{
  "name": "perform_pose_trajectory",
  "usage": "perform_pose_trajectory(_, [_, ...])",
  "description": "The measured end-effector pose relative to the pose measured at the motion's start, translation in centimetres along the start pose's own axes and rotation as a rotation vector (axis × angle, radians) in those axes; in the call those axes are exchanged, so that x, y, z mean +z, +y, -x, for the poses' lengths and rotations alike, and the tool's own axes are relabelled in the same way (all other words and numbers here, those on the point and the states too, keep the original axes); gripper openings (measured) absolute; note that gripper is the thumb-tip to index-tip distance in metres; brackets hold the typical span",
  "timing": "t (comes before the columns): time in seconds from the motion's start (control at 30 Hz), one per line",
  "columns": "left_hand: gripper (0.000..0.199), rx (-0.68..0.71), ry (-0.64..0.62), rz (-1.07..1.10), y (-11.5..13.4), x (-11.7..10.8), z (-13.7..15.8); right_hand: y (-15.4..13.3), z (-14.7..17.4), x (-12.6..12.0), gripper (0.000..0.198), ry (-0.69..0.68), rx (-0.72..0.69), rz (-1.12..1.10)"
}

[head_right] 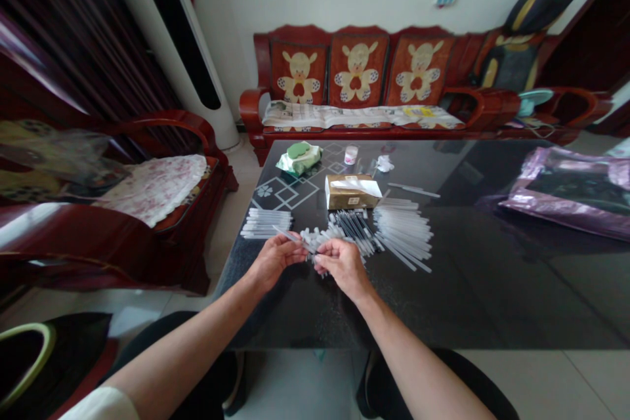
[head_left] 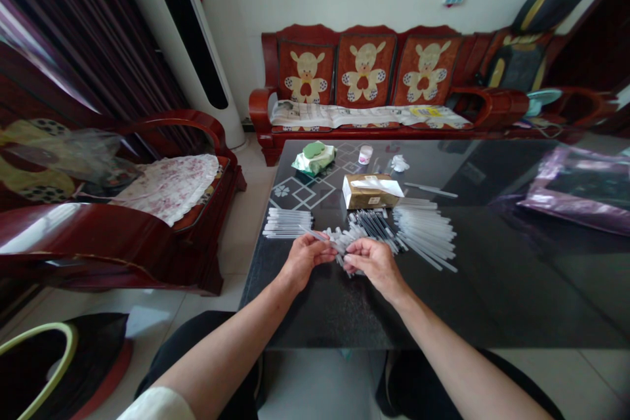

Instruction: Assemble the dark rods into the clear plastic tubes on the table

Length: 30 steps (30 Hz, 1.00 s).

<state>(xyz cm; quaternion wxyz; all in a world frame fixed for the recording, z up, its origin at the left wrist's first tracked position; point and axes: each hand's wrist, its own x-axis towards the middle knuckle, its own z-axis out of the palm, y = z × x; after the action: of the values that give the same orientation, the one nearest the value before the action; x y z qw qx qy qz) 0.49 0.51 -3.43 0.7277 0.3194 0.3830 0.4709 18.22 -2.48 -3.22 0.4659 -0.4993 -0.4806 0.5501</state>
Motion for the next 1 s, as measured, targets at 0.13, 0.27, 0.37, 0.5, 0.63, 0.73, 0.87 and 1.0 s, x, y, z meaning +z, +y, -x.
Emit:
perform_pose_trajectory(0.13, [0.027,0.017,-0.008,-0.004,-0.1,0.01,0.03,0.24,-0.03,-0.06,0.03,0.002,0.009,0.042])
perform_pose_trajectory(0.27, [0.029,0.032,-0.027,0.0,-0.24,-0.22,-0.14,0.19,-0.03,-0.01,0.036,-0.031,0.008,0.092])
perform_pose_trajectory(0.37, [0.031,0.031,-0.018,0.008,-0.27,-0.3,-0.25,0.22,-0.07,-0.08,0.041,-0.043,0.001,0.113])
perform_pose_trajectory(0.5, [0.028,0.034,-0.018,0.02,-0.22,-0.18,-0.19,0.39,-0.15,-0.29,0.035,-0.035,0.014,0.094])
perform_pose_trajectory(0.63, [0.027,0.041,-0.04,0.01,-0.27,-0.14,-0.05,0.5,-0.13,-0.24,0.031,-0.054,0.004,0.117])
perform_pose_trajectory(0.73, [0.03,0.032,-0.038,0.007,-0.31,-0.22,-0.05,0.46,-0.04,-0.14,0.038,-0.086,0.009,0.146])
perform_pose_trajectory(0.87, [0.031,0.035,-0.028,0.014,-0.26,-0.23,-0.08,0.25,-0.01,-0.24,0.043,-0.062,0.051,0.117])
perform_pose_trajectory(1.0, [0.027,0.034,-0.033,0.014,-0.15,-0.1,0.0,0.29,-0.08,-0.4,0.035,-0.071,0.03,0.116])
